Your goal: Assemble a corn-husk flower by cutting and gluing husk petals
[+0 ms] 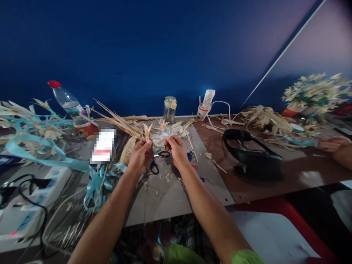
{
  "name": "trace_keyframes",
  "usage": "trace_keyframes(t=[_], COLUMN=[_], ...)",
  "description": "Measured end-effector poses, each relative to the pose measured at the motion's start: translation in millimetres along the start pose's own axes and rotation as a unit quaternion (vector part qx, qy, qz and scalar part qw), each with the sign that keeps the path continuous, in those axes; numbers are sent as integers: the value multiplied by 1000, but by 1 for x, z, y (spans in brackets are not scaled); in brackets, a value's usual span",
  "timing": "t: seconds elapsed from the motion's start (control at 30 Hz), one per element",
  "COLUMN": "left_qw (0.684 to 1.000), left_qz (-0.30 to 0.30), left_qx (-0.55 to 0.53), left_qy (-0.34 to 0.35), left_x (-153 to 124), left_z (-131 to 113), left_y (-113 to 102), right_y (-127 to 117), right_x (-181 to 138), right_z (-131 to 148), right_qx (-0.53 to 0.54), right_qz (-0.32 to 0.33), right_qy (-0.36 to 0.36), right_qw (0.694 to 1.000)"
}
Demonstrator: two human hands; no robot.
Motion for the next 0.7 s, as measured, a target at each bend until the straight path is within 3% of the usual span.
trace_keyframes(t=[0.13, 0.37, 0.53, 0.7], left_qw=[997, 993, 989, 990], left_qz=[19, 31, 34, 30], left_qx=[11, 91, 131, 126], left_qy=[-73, -74, -62, -48], left_x=[0, -1, -1, 1], left_z=[6, 7, 4, 2], left_y=[-1, 3, 2, -1], right_y=[4, 7, 7, 7], right_x=[-2, -6, -4, -4], right_z=[2, 2, -4, -10], right_qx=[-54, -154, -99, 25], right_qz=[25, 55, 55, 49], right_qy=[-28, -37, -7, 72], right_qw=[998, 986, 994, 996])
Point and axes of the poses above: each hand's wrist, its own x-axis towards the middle knuckle, its own y-axis out of the palm, z = x × y, the point moved 5 cm from there along x, towards the middle knuckle, and after that the axes turned 12 degrees about x, right-handed, at the moved point
